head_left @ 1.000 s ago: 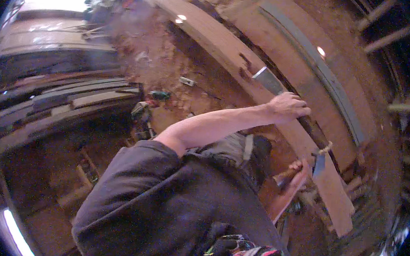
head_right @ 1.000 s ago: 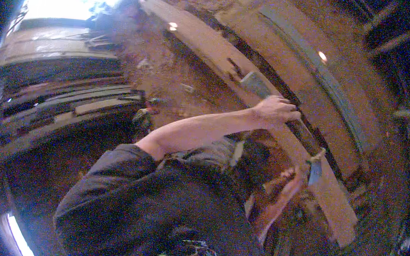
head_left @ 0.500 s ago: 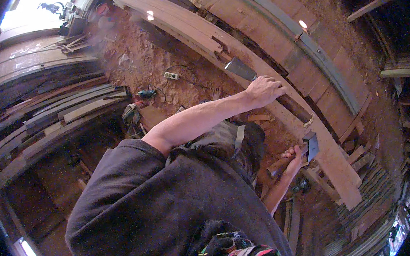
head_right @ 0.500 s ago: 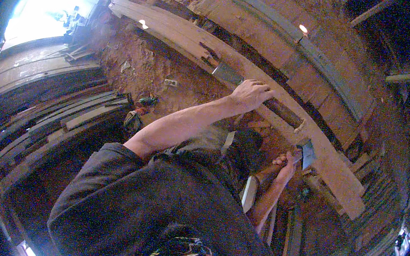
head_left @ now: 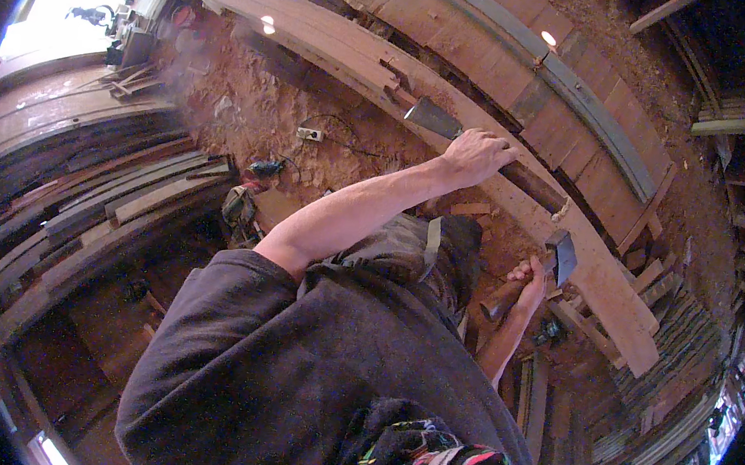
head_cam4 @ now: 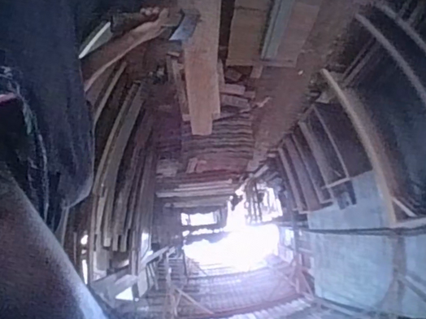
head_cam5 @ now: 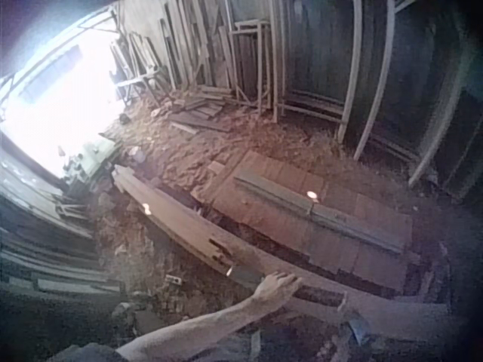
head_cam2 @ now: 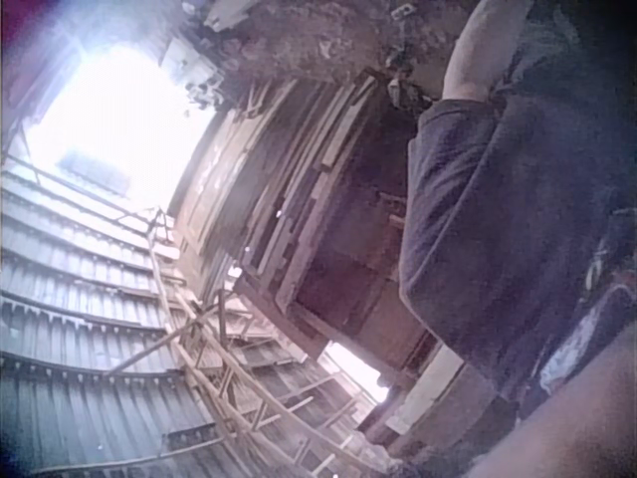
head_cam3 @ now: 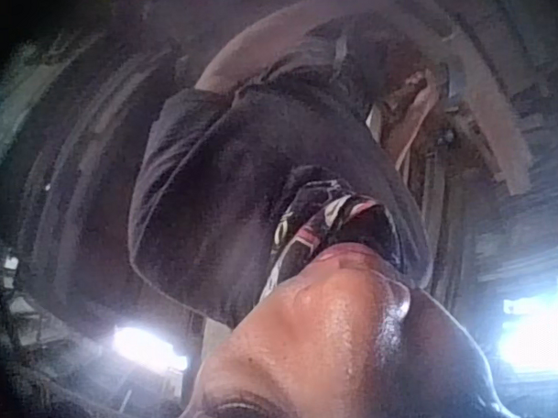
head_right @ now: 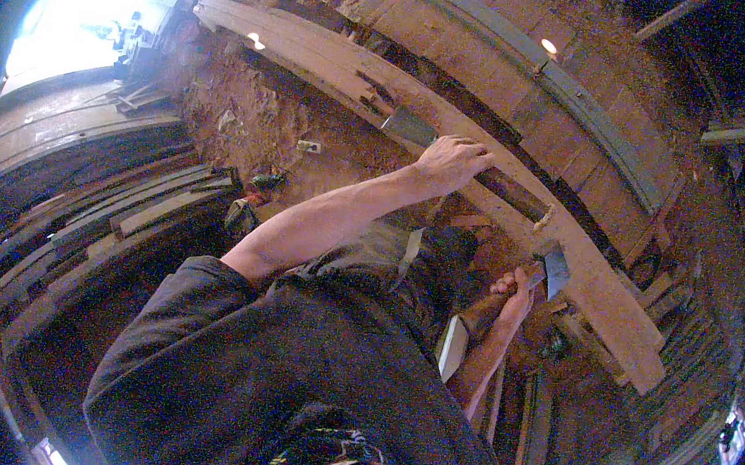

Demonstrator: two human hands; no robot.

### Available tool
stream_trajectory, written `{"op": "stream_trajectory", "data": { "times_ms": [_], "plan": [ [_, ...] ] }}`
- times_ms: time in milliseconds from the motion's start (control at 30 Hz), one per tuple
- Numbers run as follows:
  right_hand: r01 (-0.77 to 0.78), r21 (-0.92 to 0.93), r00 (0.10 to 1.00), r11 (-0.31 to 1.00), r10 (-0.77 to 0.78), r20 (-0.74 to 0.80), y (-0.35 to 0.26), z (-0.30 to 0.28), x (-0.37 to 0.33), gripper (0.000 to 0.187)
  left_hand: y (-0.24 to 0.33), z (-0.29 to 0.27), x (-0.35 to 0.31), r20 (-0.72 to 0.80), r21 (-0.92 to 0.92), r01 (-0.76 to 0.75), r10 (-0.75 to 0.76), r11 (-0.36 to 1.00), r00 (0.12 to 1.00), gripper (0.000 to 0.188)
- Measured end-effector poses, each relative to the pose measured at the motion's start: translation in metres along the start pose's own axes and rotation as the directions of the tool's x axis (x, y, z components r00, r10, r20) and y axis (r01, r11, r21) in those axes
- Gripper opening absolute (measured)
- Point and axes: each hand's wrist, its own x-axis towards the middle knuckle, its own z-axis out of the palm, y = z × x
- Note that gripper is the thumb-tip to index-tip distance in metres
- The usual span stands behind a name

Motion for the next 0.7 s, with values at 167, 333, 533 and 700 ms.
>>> {"op": "stream_trajectory", "data": {
  "times_ms": [167, 333, 533, 700],
  "plan": [
    [0.009, -0.069, 0.999, 0.998, -0.011, -0.035, -0.006, 0.016, -0.010, 0.023, 0.000, 0.000, 0.000, 0.003, -0.009, 0.010, -0.010, 1.000, 1.000, 0.026],
    [-0.015, -0.047, 1.000, 0.999, 0.015, -0.014, -0.004, 0.011, -0.008, 0.022, 0.000, -0.001, -0.001, 0.001, -0.023, 0.000, 0.000, 1.000, 1.000, 0.030],
    [-0.010, 0.023, 0.998, 1.000, 0.009, 0.066, 0.004, -0.007, 0.003, 0.017, 0.000, -0.002, 0.000, 0.045, -0.042, 0.019, -0.017, 0.999, 0.999, 0.032],
    [-0.024, 0.034, 1.000, 0.999, 0.024, -0.005, 0.004, -0.001, -0.001, 0.016, -0.004, 0.009, -0.003, -0.156, -0.013, -0.034, 0.032, 0.999, 0.987, 0.026]
  ]
}}
